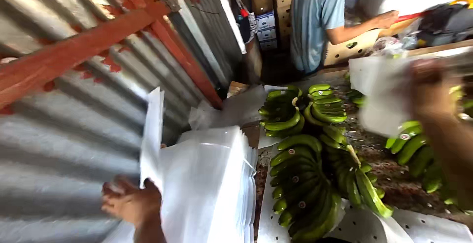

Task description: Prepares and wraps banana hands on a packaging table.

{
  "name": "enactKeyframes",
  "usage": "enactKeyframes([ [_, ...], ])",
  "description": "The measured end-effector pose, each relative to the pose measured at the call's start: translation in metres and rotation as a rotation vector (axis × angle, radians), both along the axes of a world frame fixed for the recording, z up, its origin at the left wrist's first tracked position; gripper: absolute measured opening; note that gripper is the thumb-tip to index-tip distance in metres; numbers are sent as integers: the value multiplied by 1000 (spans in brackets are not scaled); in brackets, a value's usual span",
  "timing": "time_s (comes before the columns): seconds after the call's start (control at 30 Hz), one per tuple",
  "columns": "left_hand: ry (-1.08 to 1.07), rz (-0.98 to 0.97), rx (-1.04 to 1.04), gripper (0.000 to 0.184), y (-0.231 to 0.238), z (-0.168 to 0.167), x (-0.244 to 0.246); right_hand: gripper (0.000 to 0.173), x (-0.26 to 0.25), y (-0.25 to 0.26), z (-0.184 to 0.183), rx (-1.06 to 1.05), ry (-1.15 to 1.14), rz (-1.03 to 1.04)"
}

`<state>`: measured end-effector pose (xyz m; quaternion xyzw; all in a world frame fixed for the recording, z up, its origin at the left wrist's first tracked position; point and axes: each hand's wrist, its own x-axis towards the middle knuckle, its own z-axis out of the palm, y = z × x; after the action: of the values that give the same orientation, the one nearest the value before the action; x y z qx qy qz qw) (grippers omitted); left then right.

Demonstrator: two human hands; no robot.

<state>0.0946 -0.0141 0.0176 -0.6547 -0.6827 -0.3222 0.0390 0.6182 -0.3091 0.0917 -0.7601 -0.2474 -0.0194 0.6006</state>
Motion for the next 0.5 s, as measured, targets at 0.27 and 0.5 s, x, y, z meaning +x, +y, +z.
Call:
enactKeyframes([
  [0.27,-1061,-619,-896,44,-71,-19,286,31,-146,123,-101,-34,185,1169],
  [0.5,-156,-578,51,58,14,-28,296,39,45,193,-158,-385,367,460],
])
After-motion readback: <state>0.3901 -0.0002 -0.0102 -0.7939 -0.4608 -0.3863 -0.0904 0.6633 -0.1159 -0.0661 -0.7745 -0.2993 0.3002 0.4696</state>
